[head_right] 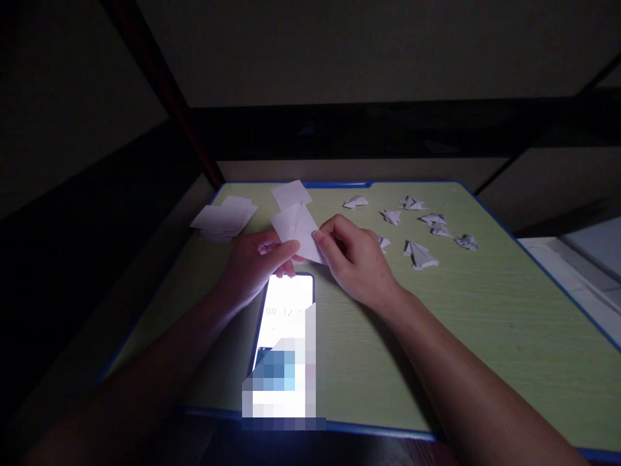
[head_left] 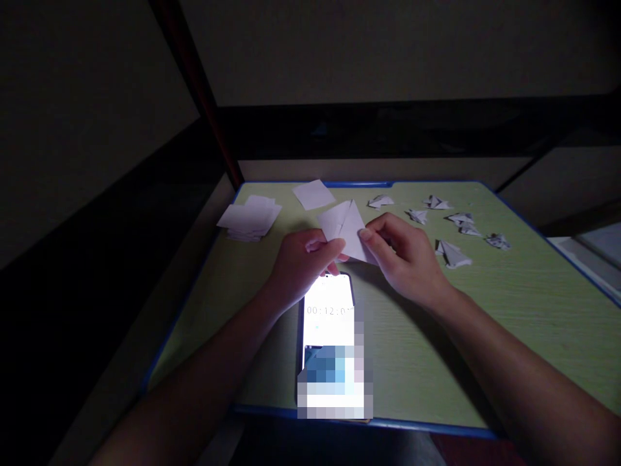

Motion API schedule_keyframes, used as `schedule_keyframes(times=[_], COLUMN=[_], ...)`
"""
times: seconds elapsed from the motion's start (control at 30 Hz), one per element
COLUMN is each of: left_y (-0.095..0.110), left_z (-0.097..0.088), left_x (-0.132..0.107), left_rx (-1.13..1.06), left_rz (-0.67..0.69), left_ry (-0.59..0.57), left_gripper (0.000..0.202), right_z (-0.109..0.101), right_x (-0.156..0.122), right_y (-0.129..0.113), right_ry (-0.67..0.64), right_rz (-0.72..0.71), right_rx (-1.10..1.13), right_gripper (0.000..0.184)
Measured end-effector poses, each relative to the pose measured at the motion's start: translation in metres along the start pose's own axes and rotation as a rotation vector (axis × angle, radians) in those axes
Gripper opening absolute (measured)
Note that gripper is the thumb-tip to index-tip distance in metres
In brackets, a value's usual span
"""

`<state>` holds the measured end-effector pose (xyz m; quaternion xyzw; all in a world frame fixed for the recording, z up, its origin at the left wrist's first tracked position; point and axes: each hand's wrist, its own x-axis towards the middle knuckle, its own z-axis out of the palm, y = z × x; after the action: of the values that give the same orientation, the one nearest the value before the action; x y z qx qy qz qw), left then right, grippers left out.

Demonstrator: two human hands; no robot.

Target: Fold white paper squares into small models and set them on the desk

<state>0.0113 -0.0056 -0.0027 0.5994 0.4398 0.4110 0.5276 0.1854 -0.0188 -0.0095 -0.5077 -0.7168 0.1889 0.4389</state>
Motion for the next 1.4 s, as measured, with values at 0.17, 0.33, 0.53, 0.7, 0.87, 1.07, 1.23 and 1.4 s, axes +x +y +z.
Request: schedule_keyframes(times=[0.17,0.33,0.53,0.7,0.87,1.07,1.23,1.4], left_y=[0.0009,0.0007,0.0008,0.0007,0.0005,-0.0013,-0.0012,-0.0016], left_z=[0.0001,0.0007,0.0011,0.0006,0.0011,-0.0019,-0.0022,-0.0012], left_x=[-0.0009,-0.0020,-0.0019,-0.0011,-0.0010,-0.0004,0.0004,0.0014], left_rx=[-0.004,0.013,0.046,0.040,0.005,-0.014,-0.025,0.004], left_rz=[-0.002,-0.001,0.004,-0.002,-0.011,0.020,-0.007,-0.016], left_ry=[-0.010,-0.010,0.000,0.000,-0.005,0.012,0.019,0.047], left_gripper=[0.018,0.018,0.020,0.020,0.019,0.021,0.020,0.020], right_z=[0.0007,0.0004,-0.0003,0.0007,-0.0001,-0.0026,-0.0024,-0.0029], right_x=[-0.0004,-0.0006,-0.0003,-0.0004,-0.0001,0.0009,0.0015,0.0000], right_y=[0.0010,0.0011,0.0005,0.0015,0.0019,0.0027,0.0037,0.0019], right_ry=[-0.027,-0.060,-0.008,-0.007,-0.024,-0.025,-0.041,-0.046], right_rz=[0.013,0.086,0.033,-0.009,-0.005,-0.024,-0.002,-0.008], right_rx=[0.087,0.150,-0.032,-0.138,-0.156,-0.232,-0.249,-0.251], right_gripper=[0.025,0.029,0.040,0.042,0.044,0.046,0.047,0.048])
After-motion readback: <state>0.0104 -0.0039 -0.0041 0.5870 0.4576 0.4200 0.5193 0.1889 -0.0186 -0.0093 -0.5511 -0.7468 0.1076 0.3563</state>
